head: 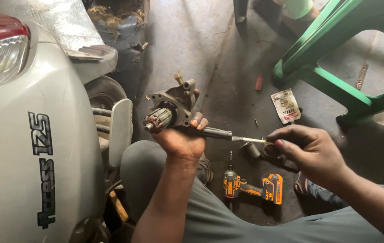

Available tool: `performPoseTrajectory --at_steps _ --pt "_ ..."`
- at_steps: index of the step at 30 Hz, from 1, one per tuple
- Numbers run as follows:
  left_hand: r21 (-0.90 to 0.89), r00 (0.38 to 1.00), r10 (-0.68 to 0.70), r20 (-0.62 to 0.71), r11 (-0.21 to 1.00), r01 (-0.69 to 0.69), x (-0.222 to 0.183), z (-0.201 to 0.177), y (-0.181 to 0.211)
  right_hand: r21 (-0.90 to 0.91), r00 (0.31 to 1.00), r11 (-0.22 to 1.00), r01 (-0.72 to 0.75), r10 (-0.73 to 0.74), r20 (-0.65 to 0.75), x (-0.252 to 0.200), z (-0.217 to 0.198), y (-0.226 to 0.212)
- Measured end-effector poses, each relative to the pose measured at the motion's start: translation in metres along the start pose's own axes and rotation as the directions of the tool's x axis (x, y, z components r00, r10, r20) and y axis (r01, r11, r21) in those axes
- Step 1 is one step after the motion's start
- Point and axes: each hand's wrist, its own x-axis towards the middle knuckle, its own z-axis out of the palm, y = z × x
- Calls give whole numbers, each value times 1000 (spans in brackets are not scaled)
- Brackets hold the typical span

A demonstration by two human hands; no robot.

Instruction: Disassembling and inspecting a motorcycle starter motor assembly.

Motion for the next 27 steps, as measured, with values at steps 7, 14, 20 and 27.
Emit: performPoseTrajectory --at_steps 7,14,20,27 --pt "-18 1000 -5 -17 1000 5 0 -5 3 71 988 986 -152 151 16 7 9 9" --pt "-27 999 -12 -32 1000 11 0 -5 6 260 988 958 -120 91 121 7 13 10" --pt "-30 997 -73 -2 997 73 -7 -11 -16 128 996 992 -25 14 92 11 31 31" --pt "-18 973 -226 -53 974 225 -8 1 -35 231 983 960 -158 131 130 10 42 18"
